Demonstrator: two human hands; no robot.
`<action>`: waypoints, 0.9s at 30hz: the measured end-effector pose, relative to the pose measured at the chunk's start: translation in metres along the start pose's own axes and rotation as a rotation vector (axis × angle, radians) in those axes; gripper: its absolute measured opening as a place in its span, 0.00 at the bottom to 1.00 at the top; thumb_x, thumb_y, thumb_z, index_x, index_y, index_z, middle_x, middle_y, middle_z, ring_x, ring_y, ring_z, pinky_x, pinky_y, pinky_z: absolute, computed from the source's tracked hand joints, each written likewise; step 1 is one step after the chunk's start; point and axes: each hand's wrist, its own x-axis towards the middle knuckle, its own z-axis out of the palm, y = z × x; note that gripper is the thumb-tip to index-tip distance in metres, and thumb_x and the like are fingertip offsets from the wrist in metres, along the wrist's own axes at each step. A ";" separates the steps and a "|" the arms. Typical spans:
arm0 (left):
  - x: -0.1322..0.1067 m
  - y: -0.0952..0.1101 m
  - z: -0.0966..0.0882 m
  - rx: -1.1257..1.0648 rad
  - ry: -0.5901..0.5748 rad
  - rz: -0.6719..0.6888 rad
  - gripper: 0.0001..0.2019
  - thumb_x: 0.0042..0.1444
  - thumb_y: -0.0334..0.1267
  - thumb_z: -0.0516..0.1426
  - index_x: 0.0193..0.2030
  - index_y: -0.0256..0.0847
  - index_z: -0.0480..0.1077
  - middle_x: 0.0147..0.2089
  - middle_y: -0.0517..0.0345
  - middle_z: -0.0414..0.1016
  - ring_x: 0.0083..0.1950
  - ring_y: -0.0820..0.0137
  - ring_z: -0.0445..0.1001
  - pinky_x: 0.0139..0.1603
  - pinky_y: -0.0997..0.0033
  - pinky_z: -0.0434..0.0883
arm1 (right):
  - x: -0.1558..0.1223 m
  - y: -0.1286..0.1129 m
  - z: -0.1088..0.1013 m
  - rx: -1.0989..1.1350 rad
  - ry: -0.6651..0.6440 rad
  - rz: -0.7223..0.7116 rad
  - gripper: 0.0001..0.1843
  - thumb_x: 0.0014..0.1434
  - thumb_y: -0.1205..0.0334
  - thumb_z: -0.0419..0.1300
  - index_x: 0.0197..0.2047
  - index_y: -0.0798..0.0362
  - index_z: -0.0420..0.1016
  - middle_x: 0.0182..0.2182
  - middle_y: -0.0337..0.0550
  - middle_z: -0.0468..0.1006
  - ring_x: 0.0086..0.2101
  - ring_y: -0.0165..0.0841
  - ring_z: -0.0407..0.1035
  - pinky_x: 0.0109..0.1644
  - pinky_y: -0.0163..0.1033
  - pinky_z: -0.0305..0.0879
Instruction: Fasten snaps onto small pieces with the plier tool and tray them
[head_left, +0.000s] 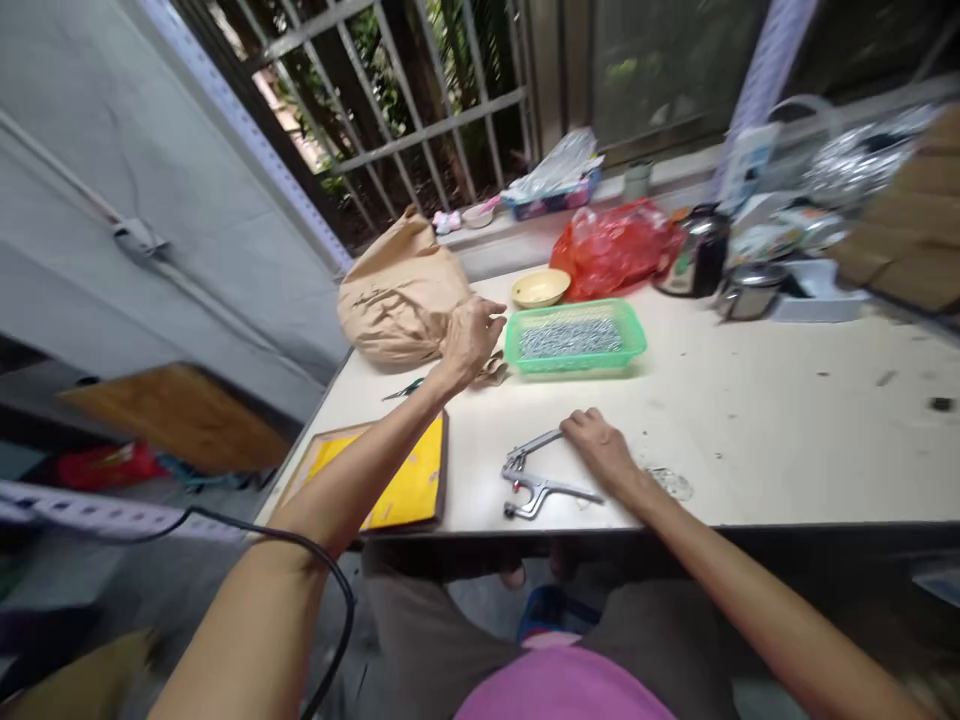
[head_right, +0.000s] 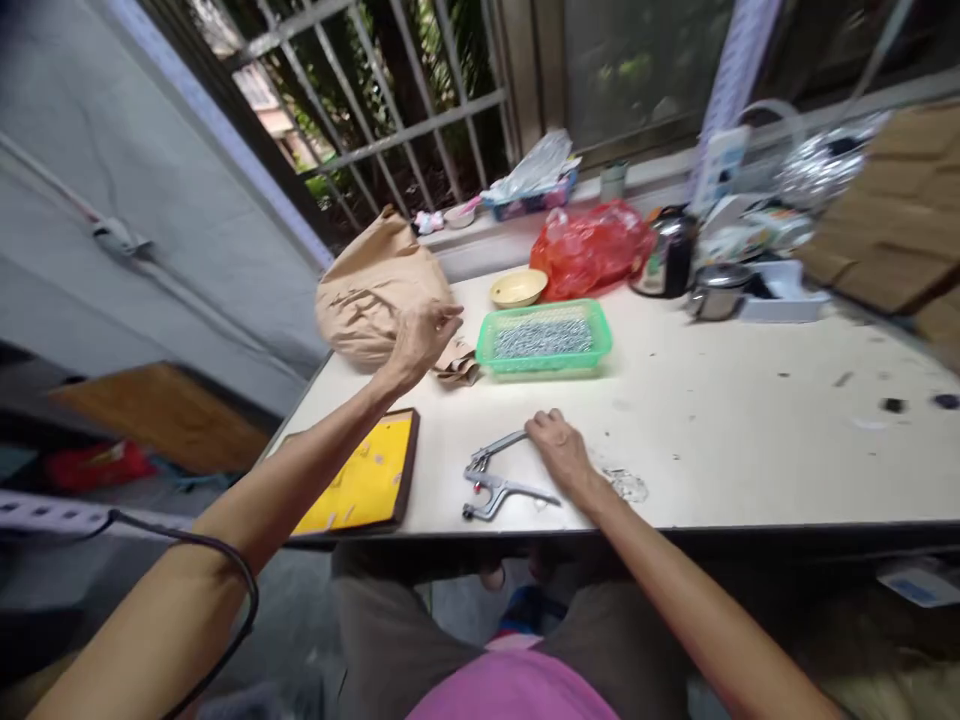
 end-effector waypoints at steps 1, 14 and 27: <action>-0.012 -0.010 -0.008 0.033 -0.021 -0.006 0.13 0.56 0.32 0.54 0.44 0.36 0.76 0.44 0.51 0.78 0.40 0.70 0.75 0.45 0.73 0.67 | -0.001 0.002 0.001 0.004 0.002 -0.011 0.10 0.63 0.68 0.50 0.43 0.51 0.71 0.41 0.46 0.72 0.43 0.37 0.59 0.37 0.35 0.58; -0.195 -0.136 -0.043 0.297 -0.543 -0.299 0.14 0.57 0.28 0.52 0.44 0.42 0.76 0.46 0.49 0.74 0.50 0.64 0.69 0.49 0.69 0.65 | -0.007 0.011 0.023 -0.019 0.084 -0.090 0.14 0.65 0.61 0.46 0.42 0.49 0.73 0.40 0.48 0.72 0.42 0.38 0.60 0.34 0.38 0.58; -0.212 -0.157 -0.029 0.316 -0.580 -0.237 0.09 0.58 0.33 0.52 0.34 0.37 0.75 0.39 0.46 0.74 0.46 0.62 0.69 0.47 0.67 0.65 | -0.005 0.009 0.019 -0.061 0.036 -0.071 0.14 0.66 0.61 0.46 0.43 0.49 0.72 0.41 0.47 0.72 0.42 0.38 0.59 0.31 0.37 0.55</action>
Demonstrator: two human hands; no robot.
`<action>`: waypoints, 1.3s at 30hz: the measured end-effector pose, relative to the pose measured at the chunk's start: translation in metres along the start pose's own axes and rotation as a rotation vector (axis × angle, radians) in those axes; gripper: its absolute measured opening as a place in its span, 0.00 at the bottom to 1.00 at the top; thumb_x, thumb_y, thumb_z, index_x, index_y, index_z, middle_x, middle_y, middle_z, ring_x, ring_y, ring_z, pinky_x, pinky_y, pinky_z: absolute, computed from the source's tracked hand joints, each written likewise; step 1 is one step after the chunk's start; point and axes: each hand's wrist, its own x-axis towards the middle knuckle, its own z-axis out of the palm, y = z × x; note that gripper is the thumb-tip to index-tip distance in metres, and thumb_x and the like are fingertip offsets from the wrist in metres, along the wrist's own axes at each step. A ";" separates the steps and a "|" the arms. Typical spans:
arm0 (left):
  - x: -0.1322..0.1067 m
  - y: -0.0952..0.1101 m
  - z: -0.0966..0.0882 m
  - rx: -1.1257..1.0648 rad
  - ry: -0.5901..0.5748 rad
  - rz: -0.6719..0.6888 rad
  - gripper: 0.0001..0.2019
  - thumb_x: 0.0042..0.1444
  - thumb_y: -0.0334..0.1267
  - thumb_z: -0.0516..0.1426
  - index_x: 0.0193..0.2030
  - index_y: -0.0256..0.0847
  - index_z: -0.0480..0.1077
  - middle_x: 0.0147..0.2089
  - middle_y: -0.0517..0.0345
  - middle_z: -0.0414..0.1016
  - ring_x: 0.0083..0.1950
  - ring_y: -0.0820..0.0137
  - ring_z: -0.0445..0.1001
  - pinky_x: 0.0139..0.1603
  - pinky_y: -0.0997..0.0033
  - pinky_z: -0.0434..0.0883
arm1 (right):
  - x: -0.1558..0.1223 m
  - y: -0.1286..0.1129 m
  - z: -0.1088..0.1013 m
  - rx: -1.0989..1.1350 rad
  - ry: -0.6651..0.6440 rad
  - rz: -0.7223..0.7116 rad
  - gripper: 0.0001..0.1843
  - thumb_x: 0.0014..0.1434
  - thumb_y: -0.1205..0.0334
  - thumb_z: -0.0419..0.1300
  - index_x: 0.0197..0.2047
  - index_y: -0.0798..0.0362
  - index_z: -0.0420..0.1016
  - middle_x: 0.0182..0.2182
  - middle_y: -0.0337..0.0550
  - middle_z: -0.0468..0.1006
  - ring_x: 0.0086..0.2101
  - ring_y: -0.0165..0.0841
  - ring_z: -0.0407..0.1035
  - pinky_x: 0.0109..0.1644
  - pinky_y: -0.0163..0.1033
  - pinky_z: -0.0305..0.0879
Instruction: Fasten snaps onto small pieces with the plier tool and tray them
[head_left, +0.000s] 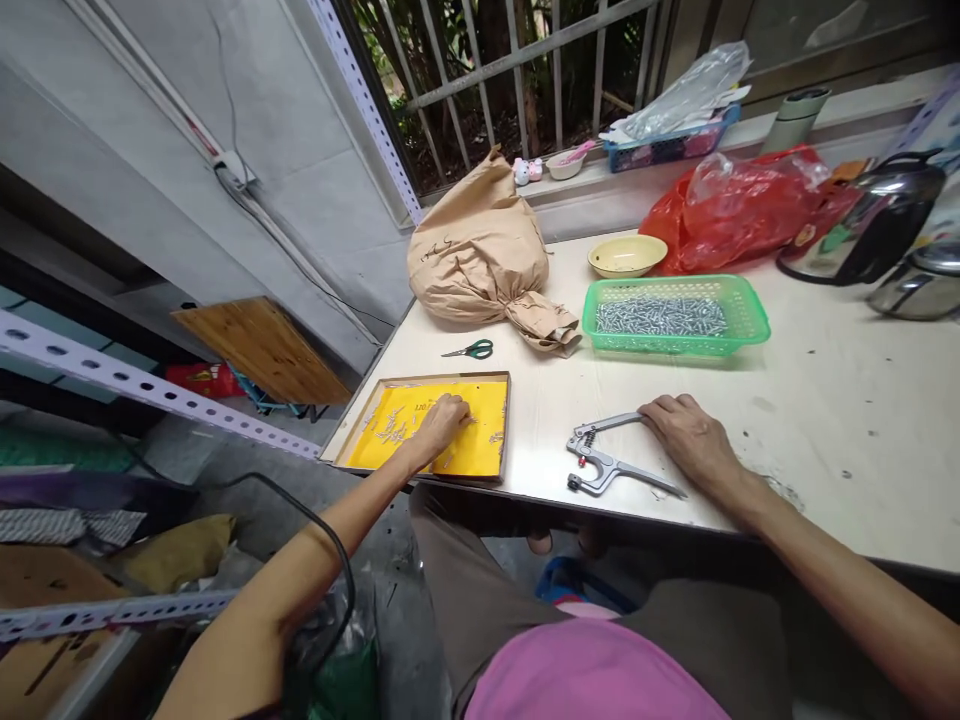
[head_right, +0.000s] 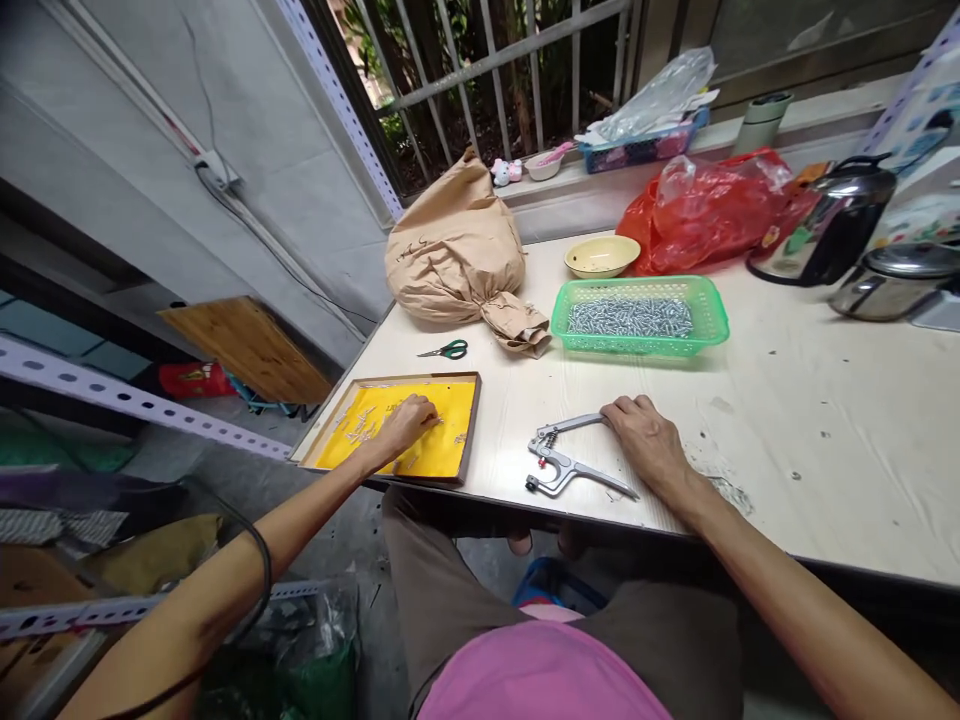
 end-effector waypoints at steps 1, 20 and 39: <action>-0.001 0.000 0.000 -0.008 0.010 -0.011 0.09 0.57 0.33 0.53 0.33 0.37 0.74 0.38 0.47 0.74 0.44 0.63 0.70 0.46 0.68 0.65 | 0.001 -0.001 -0.003 0.000 -0.011 0.004 0.14 0.66 0.61 0.46 0.43 0.50 0.72 0.41 0.47 0.72 0.42 0.37 0.59 0.31 0.36 0.55; 0.004 0.154 0.020 -1.145 -0.280 -0.309 0.08 0.47 0.38 0.61 0.27 0.34 0.71 0.21 0.62 0.69 0.20 0.79 0.65 0.22 0.79 0.64 | 0.011 -0.001 -0.021 0.003 -0.171 0.053 0.16 0.67 0.66 0.42 0.44 0.52 0.70 0.44 0.50 0.70 0.45 0.39 0.55 0.32 0.36 0.54; 0.013 0.168 0.017 -0.997 -0.495 -0.538 0.12 0.48 0.41 0.64 0.31 0.32 0.72 0.17 0.61 0.70 0.17 0.77 0.68 0.20 0.79 0.66 | 0.013 0.003 -0.026 0.050 -0.202 0.044 0.16 0.67 0.66 0.42 0.46 0.52 0.70 0.45 0.50 0.70 0.45 0.39 0.55 0.31 0.36 0.53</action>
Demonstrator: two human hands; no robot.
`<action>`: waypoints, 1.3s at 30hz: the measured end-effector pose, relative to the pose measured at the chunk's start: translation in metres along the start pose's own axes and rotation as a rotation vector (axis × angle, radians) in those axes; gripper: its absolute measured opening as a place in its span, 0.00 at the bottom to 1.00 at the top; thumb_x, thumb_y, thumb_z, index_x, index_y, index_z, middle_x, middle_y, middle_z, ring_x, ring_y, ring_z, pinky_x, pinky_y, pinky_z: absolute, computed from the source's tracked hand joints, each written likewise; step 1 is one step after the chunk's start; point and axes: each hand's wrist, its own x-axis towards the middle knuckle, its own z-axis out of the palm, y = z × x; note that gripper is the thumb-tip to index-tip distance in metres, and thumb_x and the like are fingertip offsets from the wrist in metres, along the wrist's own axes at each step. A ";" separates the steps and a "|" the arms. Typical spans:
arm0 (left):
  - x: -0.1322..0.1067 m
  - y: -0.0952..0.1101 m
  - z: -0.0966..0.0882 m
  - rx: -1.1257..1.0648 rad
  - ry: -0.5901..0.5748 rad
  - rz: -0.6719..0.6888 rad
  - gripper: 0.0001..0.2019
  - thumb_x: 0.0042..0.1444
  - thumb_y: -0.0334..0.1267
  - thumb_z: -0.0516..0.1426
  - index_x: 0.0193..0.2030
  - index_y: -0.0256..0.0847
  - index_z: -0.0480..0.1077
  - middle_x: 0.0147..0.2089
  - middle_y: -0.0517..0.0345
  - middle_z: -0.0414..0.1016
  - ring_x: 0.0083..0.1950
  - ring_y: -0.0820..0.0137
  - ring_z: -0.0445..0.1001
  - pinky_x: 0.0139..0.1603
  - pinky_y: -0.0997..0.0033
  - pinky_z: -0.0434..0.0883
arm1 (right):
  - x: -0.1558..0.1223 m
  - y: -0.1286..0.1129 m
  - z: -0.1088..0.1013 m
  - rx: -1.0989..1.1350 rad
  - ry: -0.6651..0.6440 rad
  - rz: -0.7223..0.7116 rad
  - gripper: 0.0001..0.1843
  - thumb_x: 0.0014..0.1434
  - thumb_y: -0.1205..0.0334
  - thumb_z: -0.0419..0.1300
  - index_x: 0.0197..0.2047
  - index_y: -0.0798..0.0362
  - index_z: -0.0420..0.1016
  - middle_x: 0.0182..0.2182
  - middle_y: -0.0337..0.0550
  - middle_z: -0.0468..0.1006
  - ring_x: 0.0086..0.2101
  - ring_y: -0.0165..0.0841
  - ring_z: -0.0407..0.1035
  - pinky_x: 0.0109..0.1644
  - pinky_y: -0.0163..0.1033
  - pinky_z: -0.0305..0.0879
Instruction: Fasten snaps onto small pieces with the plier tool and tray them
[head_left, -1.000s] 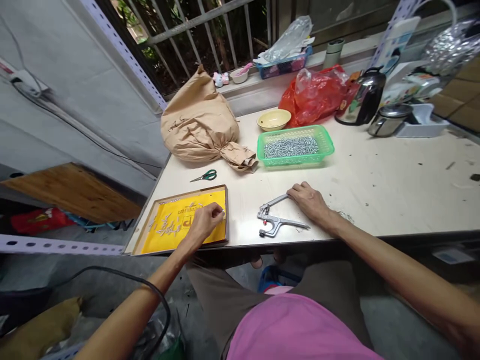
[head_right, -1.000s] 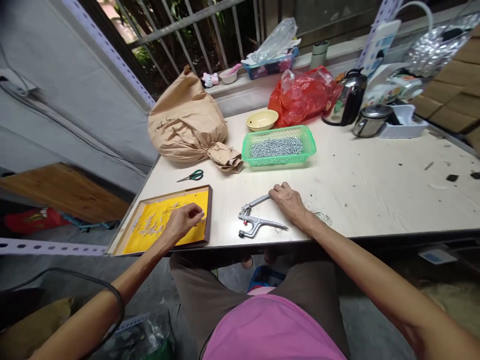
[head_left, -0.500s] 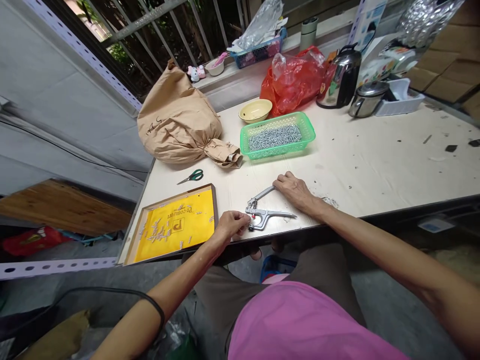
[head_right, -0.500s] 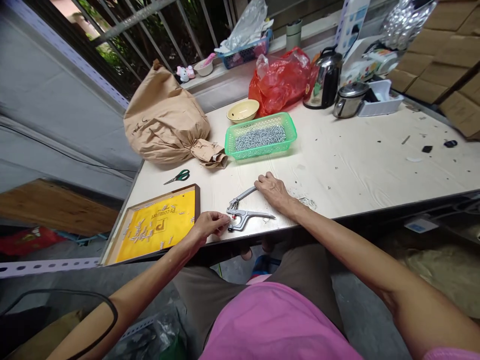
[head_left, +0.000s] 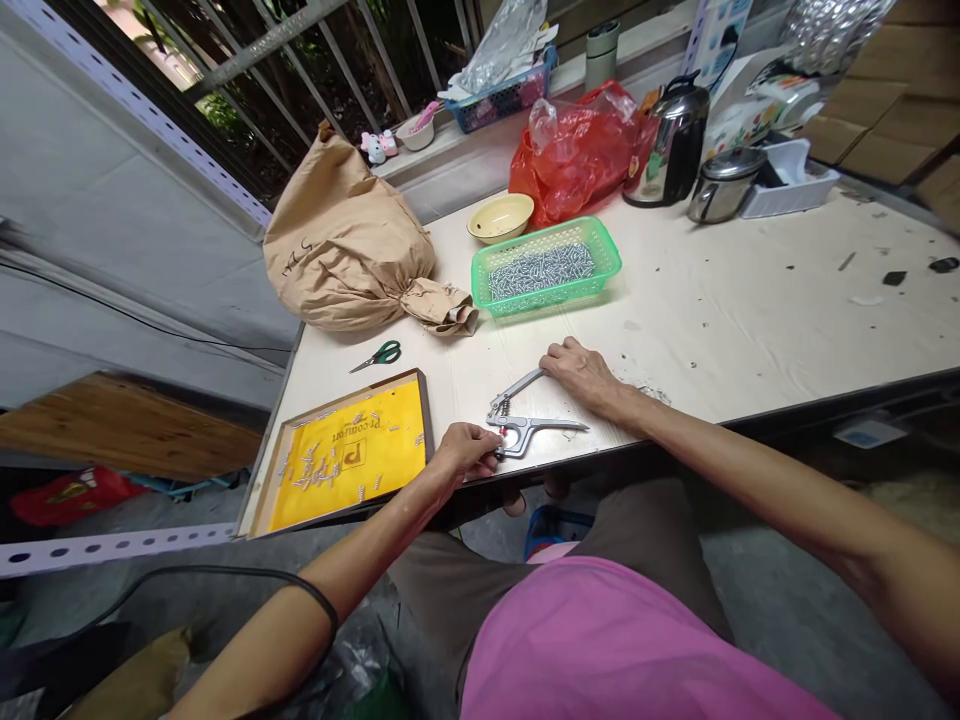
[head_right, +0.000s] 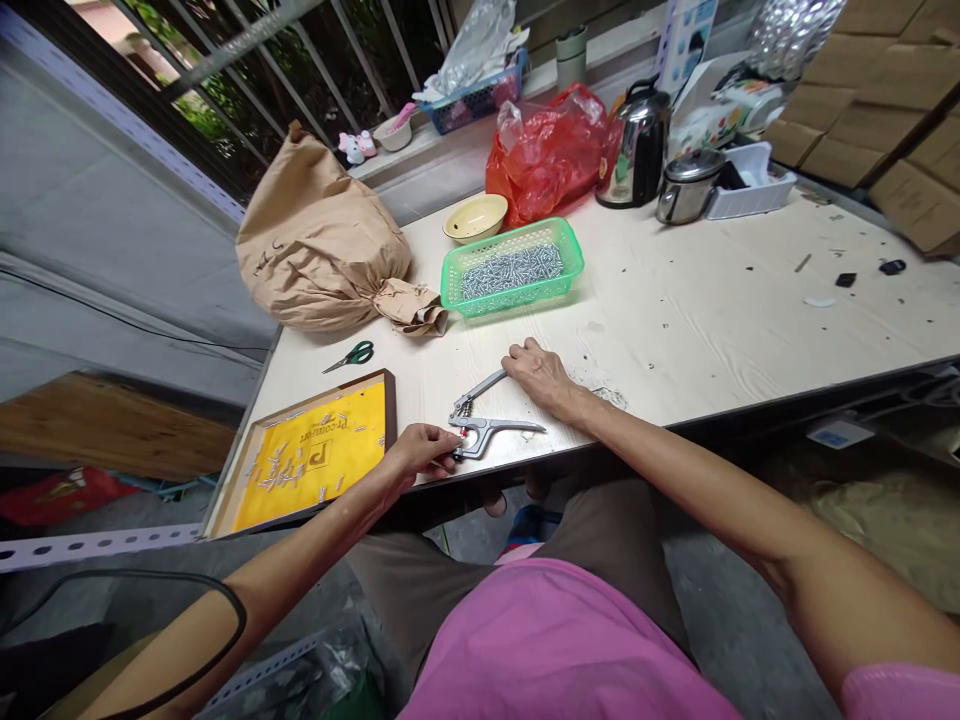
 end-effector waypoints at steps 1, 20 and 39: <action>0.000 0.003 0.000 0.021 -0.015 -0.012 0.10 0.50 0.39 0.63 0.30 0.32 0.72 0.17 0.60 0.70 0.18 0.77 0.69 0.20 0.79 0.66 | 0.001 0.001 0.000 0.004 -0.003 -0.001 0.16 0.67 0.66 0.42 0.46 0.52 0.70 0.45 0.50 0.70 0.45 0.39 0.55 0.32 0.36 0.53; -0.008 0.002 0.001 0.072 -0.114 -0.095 0.08 0.52 0.36 0.62 0.28 0.33 0.70 0.17 0.58 0.72 0.21 0.74 0.73 0.26 0.77 0.72 | -0.021 -0.020 -0.007 0.004 -0.012 -0.002 0.16 0.66 0.64 0.45 0.41 0.54 0.73 0.42 0.51 0.72 0.45 0.42 0.60 0.33 0.38 0.57; -0.018 -0.003 0.006 0.695 0.288 0.555 0.12 0.56 0.45 0.57 0.36 0.36 0.72 0.38 0.51 0.74 0.41 0.65 0.73 0.42 0.66 0.70 | -0.044 -0.033 -0.026 0.041 -0.090 -0.130 0.24 0.52 0.47 0.64 0.42 0.59 0.70 0.42 0.53 0.71 0.45 0.43 0.62 0.49 0.45 0.55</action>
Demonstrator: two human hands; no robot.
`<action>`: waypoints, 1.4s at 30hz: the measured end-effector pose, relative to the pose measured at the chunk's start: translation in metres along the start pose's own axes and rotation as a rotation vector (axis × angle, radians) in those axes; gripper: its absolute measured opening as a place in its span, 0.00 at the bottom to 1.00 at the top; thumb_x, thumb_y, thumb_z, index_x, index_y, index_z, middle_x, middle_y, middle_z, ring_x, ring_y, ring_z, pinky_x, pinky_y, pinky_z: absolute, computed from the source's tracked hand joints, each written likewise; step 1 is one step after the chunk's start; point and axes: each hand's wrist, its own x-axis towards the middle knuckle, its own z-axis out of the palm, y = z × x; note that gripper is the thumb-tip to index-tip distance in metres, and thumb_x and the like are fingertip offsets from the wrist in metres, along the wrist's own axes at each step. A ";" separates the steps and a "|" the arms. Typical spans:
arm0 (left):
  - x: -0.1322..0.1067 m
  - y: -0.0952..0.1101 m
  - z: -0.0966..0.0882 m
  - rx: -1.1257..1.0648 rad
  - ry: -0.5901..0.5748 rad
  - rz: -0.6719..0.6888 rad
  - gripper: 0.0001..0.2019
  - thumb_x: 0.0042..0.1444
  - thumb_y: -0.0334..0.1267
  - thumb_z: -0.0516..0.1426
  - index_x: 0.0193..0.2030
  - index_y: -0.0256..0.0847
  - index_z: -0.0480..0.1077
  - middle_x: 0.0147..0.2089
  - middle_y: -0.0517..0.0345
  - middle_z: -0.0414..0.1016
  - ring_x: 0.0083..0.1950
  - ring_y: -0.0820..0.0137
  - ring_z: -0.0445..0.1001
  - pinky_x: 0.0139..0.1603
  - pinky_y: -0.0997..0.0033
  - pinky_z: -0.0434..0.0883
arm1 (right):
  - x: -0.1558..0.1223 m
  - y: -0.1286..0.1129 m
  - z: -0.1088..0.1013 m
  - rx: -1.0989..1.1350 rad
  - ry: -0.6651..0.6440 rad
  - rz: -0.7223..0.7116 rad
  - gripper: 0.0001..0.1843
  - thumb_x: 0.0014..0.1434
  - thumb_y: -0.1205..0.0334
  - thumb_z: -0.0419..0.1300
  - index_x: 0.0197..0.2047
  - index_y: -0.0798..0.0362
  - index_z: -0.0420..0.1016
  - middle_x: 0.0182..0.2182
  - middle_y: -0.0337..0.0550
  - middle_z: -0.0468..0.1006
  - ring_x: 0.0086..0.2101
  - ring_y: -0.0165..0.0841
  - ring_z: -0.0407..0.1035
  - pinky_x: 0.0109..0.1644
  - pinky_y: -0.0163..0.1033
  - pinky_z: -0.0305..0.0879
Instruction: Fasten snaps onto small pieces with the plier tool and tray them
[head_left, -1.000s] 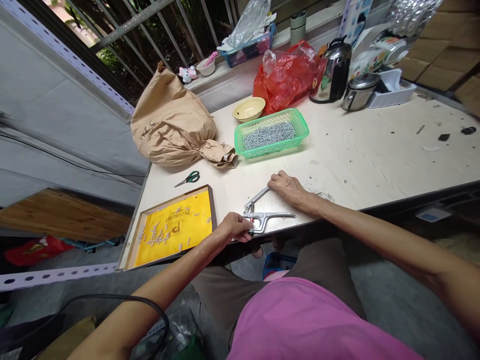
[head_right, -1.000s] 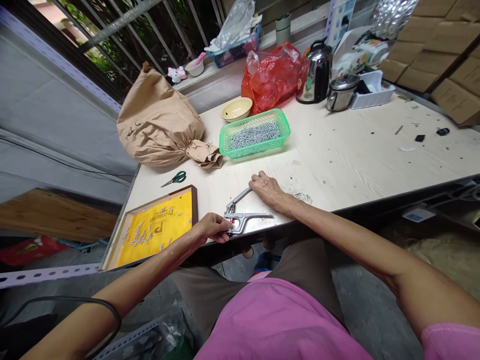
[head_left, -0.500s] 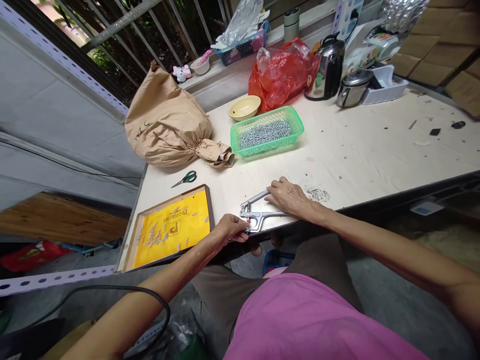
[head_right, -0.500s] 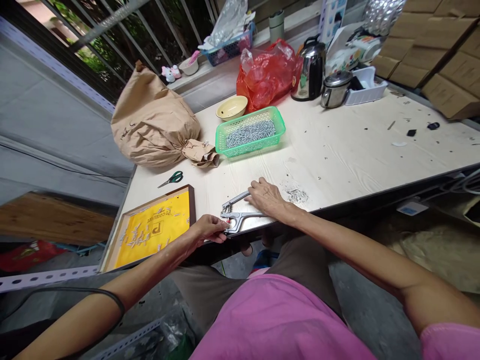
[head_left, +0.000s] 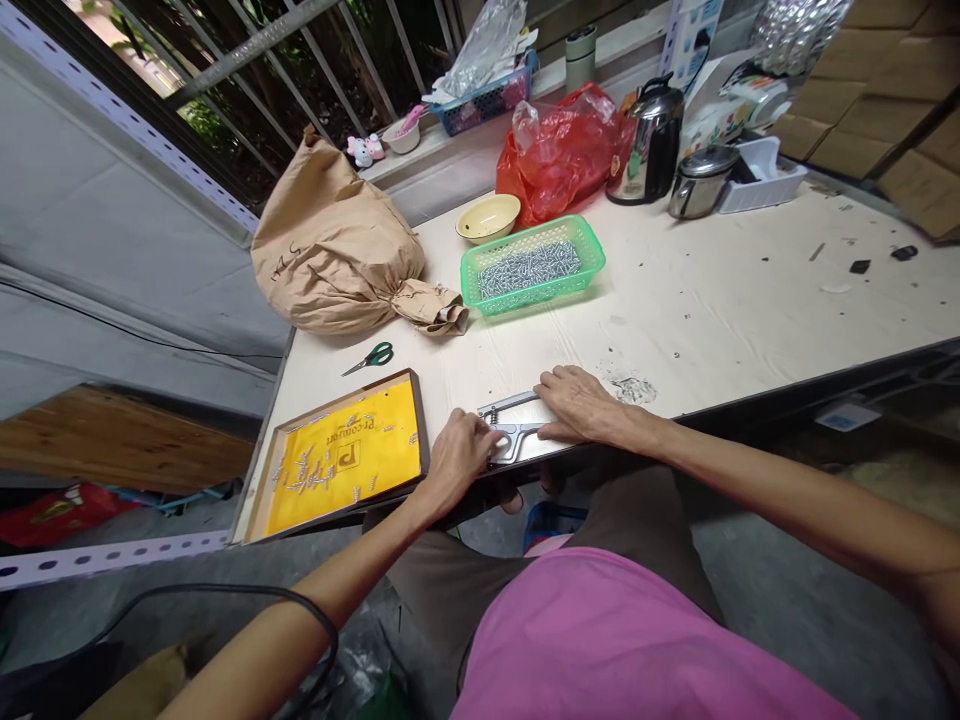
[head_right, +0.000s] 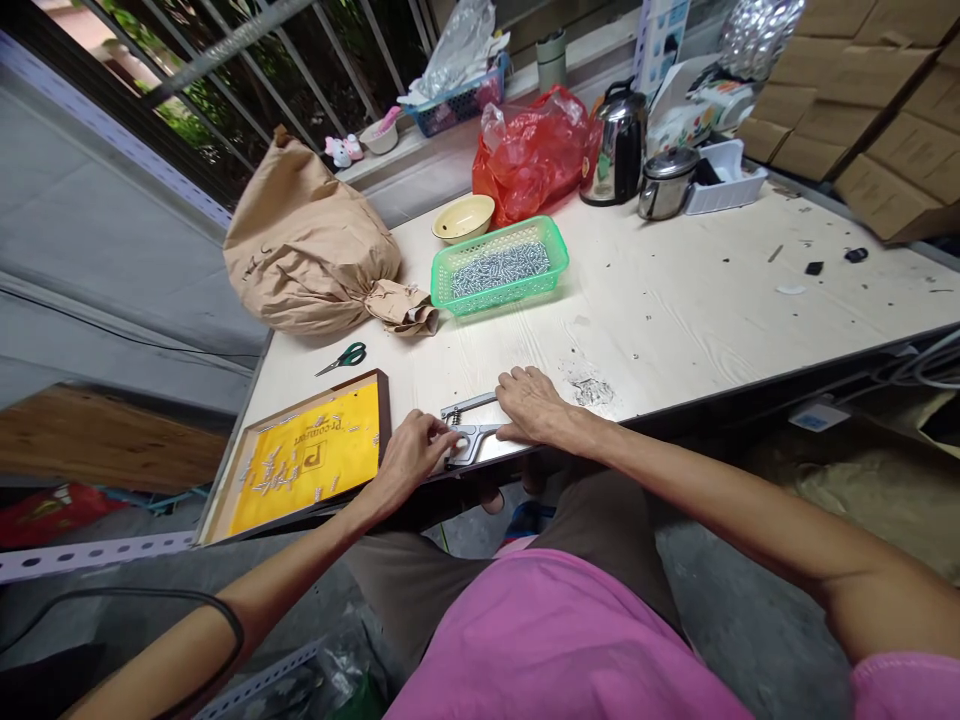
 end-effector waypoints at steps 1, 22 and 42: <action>0.002 0.005 0.001 0.084 0.046 0.131 0.12 0.55 0.44 0.57 0.39 0.37 0.72 0.43 0.50 0.73 0.45 0.64 0.71 0.45 0.65 0.69 | 0.001 -0.001 0.000 -0.005 0.000 -0.014 0.23 0.53 0.48 0.63 0.42 0.59 0.70 0.42 0.53 0.71 0.45 0.43 0.62 0.49 0.45 0.55; 0.057 0.029 0.012 0.274 0.000 0.305 0.10 0.56 0.46 0.57 0.34 0.41 0.72 0.37 0.55 0.70 0.43 0.64 0.66 0.38 0.68 0.65 | 0.038 0.009 0.000 -0.003 -0.138 -0.068 0.10 0.63 0.62 0.52 0.42 0.57 0.71 0.37 0.51 0.74 0.42 0.39 0.68 0.39 0.38 0.58; -0.011 0.038 0.068 0.007 0.230 0.453 0.18 0.62 0.41 0.50 0.57 0.38 0.62 0.57 0.47 0.68 0.58 0.59 0.64 0.63 0.50 0.58 | 0.083 0.034 0.014 -0.089 0.123 -0.158 0.12 0.64 0.62 0.51 0.41 0.54 0.75 0.38 0.47 0.75 0.42 0.37 0.64 0.44 0.39 0.55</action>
